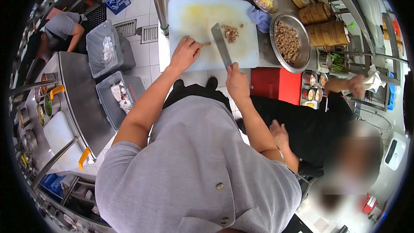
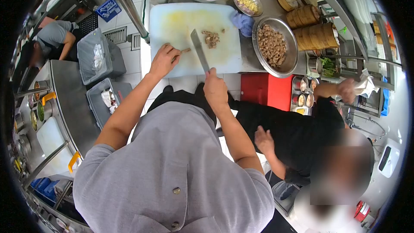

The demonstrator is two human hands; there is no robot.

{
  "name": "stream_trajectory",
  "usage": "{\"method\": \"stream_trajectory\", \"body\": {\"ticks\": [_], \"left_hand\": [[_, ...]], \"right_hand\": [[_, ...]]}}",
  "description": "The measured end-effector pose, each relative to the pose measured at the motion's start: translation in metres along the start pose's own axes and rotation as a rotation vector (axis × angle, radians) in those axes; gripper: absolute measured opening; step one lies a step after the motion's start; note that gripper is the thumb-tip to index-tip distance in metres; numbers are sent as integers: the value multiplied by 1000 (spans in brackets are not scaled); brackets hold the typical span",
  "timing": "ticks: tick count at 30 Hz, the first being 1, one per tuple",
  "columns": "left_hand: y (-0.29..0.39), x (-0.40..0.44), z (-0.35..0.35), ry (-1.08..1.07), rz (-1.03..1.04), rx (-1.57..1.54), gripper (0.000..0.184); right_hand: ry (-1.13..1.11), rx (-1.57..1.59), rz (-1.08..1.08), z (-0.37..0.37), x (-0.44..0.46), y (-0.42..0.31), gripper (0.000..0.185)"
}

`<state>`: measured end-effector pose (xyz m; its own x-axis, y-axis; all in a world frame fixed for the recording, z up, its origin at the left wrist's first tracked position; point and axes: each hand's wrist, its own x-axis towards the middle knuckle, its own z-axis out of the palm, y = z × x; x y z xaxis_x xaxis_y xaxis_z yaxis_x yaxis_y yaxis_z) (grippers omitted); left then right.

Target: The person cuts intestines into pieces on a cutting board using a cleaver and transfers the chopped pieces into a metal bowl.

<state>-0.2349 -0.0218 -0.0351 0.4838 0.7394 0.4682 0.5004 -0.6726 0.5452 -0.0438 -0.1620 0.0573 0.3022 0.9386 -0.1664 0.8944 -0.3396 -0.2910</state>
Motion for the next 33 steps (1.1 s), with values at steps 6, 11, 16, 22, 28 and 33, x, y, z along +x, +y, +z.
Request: {"method": "stream_trajectory", "body": {"ticks": [6, 11, 16, 22, 28, 33], "left_hand": [[1, 0, -2, -34, -48, -50, 10], [0, -1, -11, -10, -9, -25, 8], [-3, -4, -12, -9, -17, -5, 15], [-1, -5, -27, -3, -36, -26, 15], [-3, -10, -28, -47, -36, -1, 17], [-10, 1, -16, -162, -17, 59, 18]], "right_hand": [[19, 53, -36, 14, -3, 5, 25], [-3, 71, 30, -5, -5, -7, 24], [-35, 68, -14, 14, -14, -2, 25], [9, 77, -14, -12, -8, -11, 25], [-149, 25, 51, 19, -15, -2, 27], [-4, 256, 50, 22, 13, 40, 34]]}}
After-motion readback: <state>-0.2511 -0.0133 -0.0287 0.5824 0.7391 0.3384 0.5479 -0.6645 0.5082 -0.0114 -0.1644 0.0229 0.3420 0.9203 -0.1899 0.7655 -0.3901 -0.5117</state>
